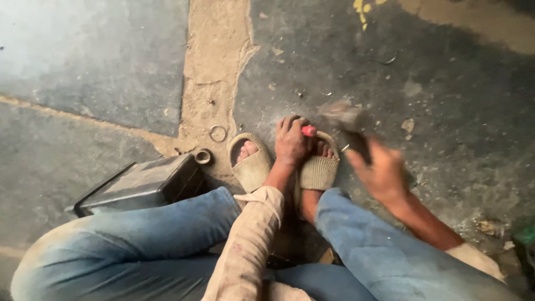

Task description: The person sits on the floor and repeatedly hammers a small metal piece held between their feet. They use a hammer in their right hand to strike the metal while stabilizing it with their left hand and feet.

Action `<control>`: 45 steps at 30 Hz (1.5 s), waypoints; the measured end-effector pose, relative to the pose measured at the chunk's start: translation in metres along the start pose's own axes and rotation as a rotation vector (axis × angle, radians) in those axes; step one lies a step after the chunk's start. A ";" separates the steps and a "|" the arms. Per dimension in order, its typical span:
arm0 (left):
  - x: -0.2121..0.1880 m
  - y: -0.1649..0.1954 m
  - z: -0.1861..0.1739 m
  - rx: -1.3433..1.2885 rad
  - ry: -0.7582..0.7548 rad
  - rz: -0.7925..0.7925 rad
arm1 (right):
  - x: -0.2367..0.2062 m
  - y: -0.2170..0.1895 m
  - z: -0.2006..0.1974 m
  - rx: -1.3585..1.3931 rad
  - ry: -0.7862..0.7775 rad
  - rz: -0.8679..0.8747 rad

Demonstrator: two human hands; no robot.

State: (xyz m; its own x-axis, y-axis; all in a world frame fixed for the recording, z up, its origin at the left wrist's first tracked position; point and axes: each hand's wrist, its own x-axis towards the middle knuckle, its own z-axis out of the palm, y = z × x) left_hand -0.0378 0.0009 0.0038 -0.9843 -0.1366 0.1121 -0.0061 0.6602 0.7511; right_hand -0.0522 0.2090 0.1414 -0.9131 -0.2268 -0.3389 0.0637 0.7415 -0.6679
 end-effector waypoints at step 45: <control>-0.010 0.001 0.004 0.060 0.072 -0.036 | 0.124 0.022 0.097 0.395 0.016 0.066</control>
State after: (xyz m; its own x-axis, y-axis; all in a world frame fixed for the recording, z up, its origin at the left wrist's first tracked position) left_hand -0.0292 0.0064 0.0008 -0.9681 -0.2118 0.1338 -0.0537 0.6970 0.7151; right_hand -0.1250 0.1356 0.0205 -0.9079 -0.1746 -0.3811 0.2693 0.4536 -0.8496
